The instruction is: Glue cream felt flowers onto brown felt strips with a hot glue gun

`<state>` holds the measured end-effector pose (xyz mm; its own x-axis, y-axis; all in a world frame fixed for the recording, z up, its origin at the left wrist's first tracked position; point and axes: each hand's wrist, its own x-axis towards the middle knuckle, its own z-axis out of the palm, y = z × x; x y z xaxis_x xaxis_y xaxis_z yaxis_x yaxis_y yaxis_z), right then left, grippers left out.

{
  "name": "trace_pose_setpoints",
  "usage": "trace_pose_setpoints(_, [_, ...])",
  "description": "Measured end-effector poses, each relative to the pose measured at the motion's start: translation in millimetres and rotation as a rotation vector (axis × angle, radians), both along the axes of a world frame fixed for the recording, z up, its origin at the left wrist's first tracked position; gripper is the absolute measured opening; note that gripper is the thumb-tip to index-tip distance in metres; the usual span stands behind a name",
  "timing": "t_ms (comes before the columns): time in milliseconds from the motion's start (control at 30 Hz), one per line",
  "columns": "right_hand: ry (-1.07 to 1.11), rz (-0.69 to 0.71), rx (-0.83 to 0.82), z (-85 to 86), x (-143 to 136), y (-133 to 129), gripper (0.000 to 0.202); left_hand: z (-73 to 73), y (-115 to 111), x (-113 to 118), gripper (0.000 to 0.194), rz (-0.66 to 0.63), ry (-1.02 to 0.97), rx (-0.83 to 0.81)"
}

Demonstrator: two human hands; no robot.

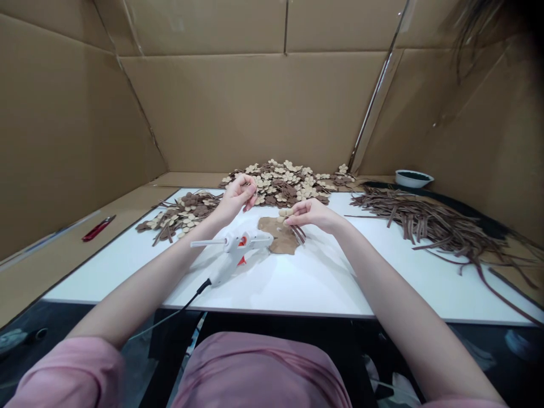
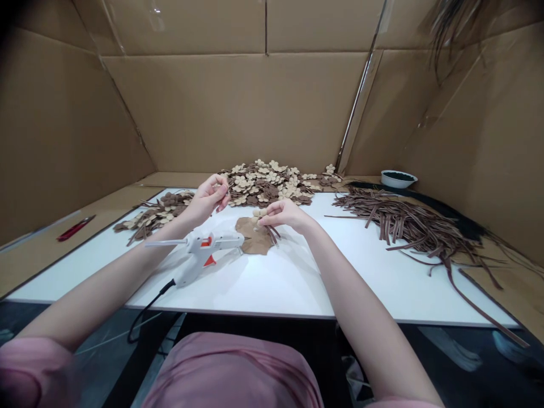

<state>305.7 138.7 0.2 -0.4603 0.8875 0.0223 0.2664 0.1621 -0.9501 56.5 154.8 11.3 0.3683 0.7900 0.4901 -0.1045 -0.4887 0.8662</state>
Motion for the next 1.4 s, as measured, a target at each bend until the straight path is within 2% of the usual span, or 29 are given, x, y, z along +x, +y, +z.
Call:
trace_pose_setpoints(267, [-0.016, 0.025, 0.017, -3.1, 1.7, 3.0, 0.037, 3.9, -11.2, 11.1, 0.032, -0.011, 0.120, -0.012])
trace_pose_setpoints(433, [-0.018, 0.027, 0.025, -2.8, 1.1, 2.9, 0.037, -2.1, -7.7, 11.5, 0.032, 0.024, 0.206, 0.008])
trace_pose_setpoints(567, [-0.014, 0.016, 0.011, -2.1, 0.6, 2.5, 0.036, -5.7, -6.0, 12.3, 0.032, 0.003, 0.190, -0.021])
trace_pose_setpoints(867, [-0.019, 0.015, 0.027, -3.2, 3.2, 4.5, 0.038, -5.9, -8.0, 15.9, 0.031, 0.017, 0.202, -0.054])
trace_pose_setpoints(1033, [0.002, 0.002, -0.002, -1.4, 1.8, 3.2, 0.037, -14.5, -2.4, 14.7, 0.031, 0.034, 0.249, -0.017])
trace_pose_setpoints(1200, [0.010, -0.002, -0.018, -1.4, 1.4, 2.5, 0.036, -20.7, 2.8, 15.3, 0.032, -0.032, 0.208, -0.036])
trace_pose_setpoints(1400, [-0.028, 0.017, 0.037, -2.6, 0.6, 2.6, 0.035, -14.4, -3.0, 18.9, 0.032, -0.094, 0.184, -0.101])
